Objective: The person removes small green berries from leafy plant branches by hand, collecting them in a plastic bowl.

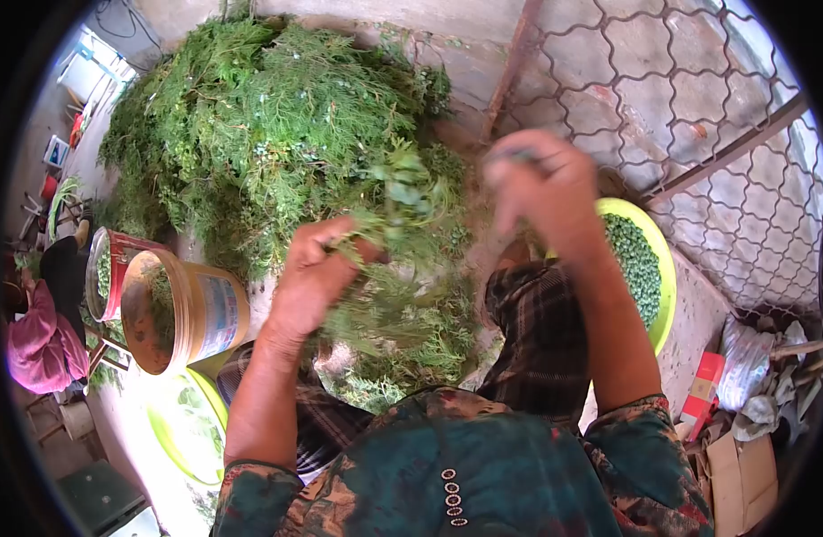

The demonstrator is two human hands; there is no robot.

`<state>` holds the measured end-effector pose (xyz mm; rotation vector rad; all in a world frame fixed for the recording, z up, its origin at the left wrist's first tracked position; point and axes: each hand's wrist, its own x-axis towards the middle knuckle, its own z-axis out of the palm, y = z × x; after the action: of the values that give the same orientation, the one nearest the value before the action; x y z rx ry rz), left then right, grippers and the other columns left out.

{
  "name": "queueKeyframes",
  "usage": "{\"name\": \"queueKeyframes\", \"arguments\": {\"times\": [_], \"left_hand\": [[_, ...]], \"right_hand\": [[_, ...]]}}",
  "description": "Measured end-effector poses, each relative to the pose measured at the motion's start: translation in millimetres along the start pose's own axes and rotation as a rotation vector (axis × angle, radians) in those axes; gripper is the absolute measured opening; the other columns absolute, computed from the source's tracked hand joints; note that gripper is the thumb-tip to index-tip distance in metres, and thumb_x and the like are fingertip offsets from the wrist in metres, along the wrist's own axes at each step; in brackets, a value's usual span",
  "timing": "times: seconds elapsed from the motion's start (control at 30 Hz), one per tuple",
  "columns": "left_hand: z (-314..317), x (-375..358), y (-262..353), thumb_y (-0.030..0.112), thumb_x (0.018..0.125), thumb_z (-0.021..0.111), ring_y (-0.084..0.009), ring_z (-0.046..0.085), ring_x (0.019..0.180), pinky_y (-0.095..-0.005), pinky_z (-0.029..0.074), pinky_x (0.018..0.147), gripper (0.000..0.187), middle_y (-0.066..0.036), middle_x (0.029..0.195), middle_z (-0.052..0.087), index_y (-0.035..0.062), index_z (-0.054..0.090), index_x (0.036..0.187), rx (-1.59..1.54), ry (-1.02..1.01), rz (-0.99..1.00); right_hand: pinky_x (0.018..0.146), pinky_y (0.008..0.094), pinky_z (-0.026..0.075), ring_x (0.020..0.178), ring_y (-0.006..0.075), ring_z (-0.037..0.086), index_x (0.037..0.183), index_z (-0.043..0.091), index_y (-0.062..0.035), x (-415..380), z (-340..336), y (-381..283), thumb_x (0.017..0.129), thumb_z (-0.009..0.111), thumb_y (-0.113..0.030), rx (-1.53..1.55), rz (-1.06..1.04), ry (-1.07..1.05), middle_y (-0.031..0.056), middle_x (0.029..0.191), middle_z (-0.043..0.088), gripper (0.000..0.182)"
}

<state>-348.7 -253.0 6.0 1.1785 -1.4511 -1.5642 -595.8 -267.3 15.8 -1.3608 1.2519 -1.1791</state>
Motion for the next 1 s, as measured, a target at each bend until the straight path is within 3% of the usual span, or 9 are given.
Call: {"name": "queueKeyframes", "arguments": {"times": [0.17,0.23,0.3,0.37,0.47,0.53,0.57,0.67,1.0], "left_hand": [[-9,-8,-21,0.017,0.084,0.061,-0.0109,0.056,0.07,-0.0248,0.047,0.059,0.019,-0.005,0.098,0.056,0.0085,0.063,0.101,-0.058,0.232,-0.03],[-11,-6,-28,0.016,0.085,0.061,-0.0126,0.057,0.073,-0.0254,0.048,0.061,0.019,-0.006,0.111,0.049,0.0125,0.063,0.103,0.104,0.098,0.152],[-6,-6,-25,0.014,0.085,0.06,-0.0126,0.058,0.077,-0.0256,0.049,0.062,0.019,-0.005,0.11,0.05,0.0155,0.063,0.104,0.042,0.047,0.161],[-4,-5,-28,0.013,0.085,0.06,-0.0127,0.057,0.082,-0.0264,0.049,0.061,0.019,-0.005,0.111,0.049,0.0145,0.063,0.104,0.11,0.023,0.186],[-4,-2,-39,0.012,0.083,0.061,-0.0132,0.056,0.086,-0.0272,0.049,0.065,0.02,-0.006,0.116,0.047,0.0144,0.064,0.103,-0.113,0.137,-0.05],[-17,3,-57,0.013,0.081,0.064,-0.0139,0.057,0.087,-0.0264,0.048,0.07,0.027,-0.006,0.114,0.05,0.011,0.06,0.108,0.52,-0.004,0.426],[-17,4,-58,0.013,0.081,0.064,-0.0141,0.057,0.087,-0.0262,0.048,0.071,0.029,-0.006,0.113,0.051,0.0099,0.059,0.109,0.718,-0.036,0.599],[7,-2,-33,0.011,0.08,0.065,-0.0133,0.057,0.087,-0.025,0.046,0.077,0.038,-0.006,0.104,0.056,0.0055,0.051,0.114,0.22,0.051,0.01],[5,1,-11,0.017,0.082,0.064,-0.0094,0.055,0.08,-0.0228,0.044,0.071,0.03,-0.004,0.088,0.061,-0.0025,0.056,0.103,0.124,-0.136,0.085]], "right_hand": [[0.05,0.0217,0.046,0.052,0.01,0.055,0.096,0.058,0.0016,-25,-116,25,0.083,0.059,-0.013,0.066,0.01,0.399,0.0075,0.071,0.059,0.019],[0.059,0.03,0.051,0.06,0.0201,0.06,0.101,0.057,0.001,-52,-161,63,0.078,0.06,-0.009,-0.365,0.144,0.49,0.0121,0.075,0.061,0.025],[0.06,0.0286,0.048,0.062,0.0153,0.057,0.106,0.057,-0.0013,-85,-225,160,0.082,0.056,-0.013,-1.054,0.145,0.449,0.0097,0.072,0.058,0.027],[0.068,0.0304,0.048,0.069,0.019,0.059,0.109,0.058,-0.0025,-125,-231,182,0.081,0.056,-0.014,-1.602,0.139,0.153,0.0114,0.07,0.058,0.031],[0.064,0.0269,0.044,0.067,0.0143,0.056,0.098,0.061,-0.0005,-80,-151,97,0.08,0.06,-0.014,-0.828,0.174,0.382,0.0051,0.069,0.057,0.023],[0.062,0.0251,0.046,0.066,0.0134,0.056,0.087,0.059,-0.0009,-60,-79,33,0.081,0.058,-0.006,-0.431,0.038,0.338,0.0059,0.075,0.059,0.008],[0.062,0.0274,0.047,0.069,0.0163,0.058,0.088,0.059,-0.0012,-56,-49,16,0.08,0.062,-0.01,-0.507,-0.194,0.236,0.0077,0.079,0.061,0.012],[0.065,0.0336,0.049,0.071,0.0291,0.058,0.09,0.058,-0.003,-43,16,-8,0.077,0.068,-0.02,-0.46,-0.546,-0.011,0.0138,0.085,0.061,0.024],[0.054,0.0341,0.043,0.06,0.028,0.056,0.089,0.055,0.0,-24,49,10,0.075,0.066,-0.013,-0.23,-0.333,-0.164,0.0163,0.069,0.056,0.022]]}}
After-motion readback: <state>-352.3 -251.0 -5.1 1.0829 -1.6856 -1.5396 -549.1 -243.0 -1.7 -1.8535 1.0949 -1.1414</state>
